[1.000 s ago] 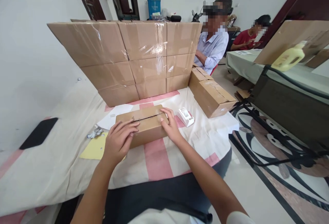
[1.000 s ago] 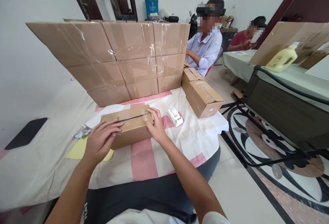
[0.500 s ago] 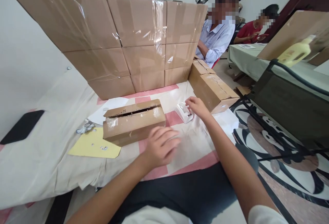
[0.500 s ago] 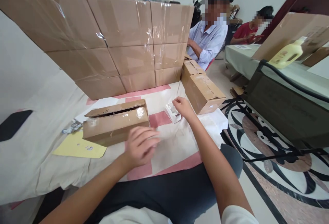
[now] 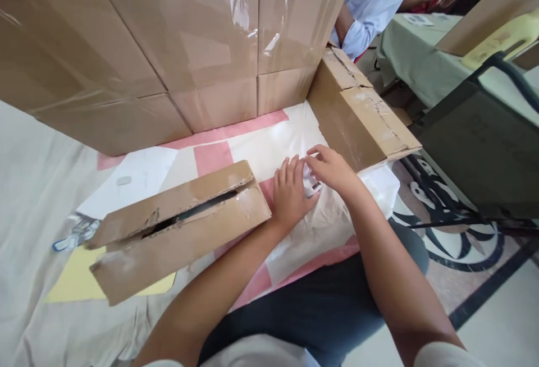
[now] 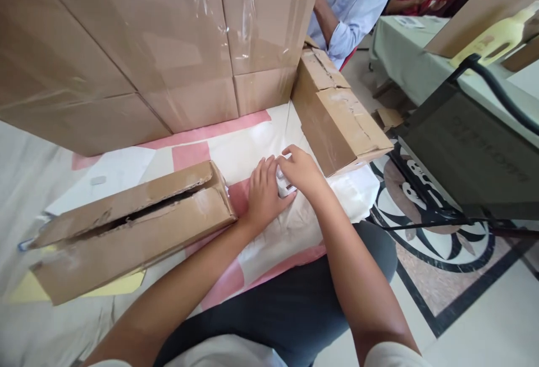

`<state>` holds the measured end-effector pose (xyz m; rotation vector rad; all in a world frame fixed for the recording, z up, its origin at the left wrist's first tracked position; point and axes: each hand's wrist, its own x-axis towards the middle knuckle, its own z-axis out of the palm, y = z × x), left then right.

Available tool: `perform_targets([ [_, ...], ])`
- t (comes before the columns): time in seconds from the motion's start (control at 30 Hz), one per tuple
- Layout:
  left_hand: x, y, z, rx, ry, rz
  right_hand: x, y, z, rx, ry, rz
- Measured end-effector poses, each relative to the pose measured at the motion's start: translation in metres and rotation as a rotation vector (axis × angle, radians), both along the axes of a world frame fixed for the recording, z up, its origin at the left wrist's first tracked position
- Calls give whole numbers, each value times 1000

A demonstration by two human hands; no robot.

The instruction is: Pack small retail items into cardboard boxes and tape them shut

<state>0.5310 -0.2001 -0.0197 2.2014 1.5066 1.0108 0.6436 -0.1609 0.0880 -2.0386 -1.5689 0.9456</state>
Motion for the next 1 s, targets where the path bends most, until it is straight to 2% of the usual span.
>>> perform_targets([
  [0.2, -2, -2, 7, -47, -69, -1, 18, -3, 6, -51, 8, -34],
  [0.33, 2, -1, 8, -51, -93, 31, 24, 3, 2, -106, 45, 34],
  [0.43, 8, -1, 6, -49, -103, 101, 28, 14, -8, -182, 101, 83],
  [0.53, 14, -1, 2, -58, -124, 108, 31, 24, -13, -265, 145, 88],
  [0.67, 15, 0, -1, -42, -137, 114, 34, 33, -12, -374, 190, 105],
  [0.8, 14, 1, 2, -54, -144, 93, 36, 35, -12, -496, 352, 122],
  [0.9, 12, 2, 3, -52, -153, 67, 38, 28, -12, -481, 433, 88],
  [1.0, 11, 2, 3, -26, -158, 81, 37, 7, -9, -351, 456, -24],
])
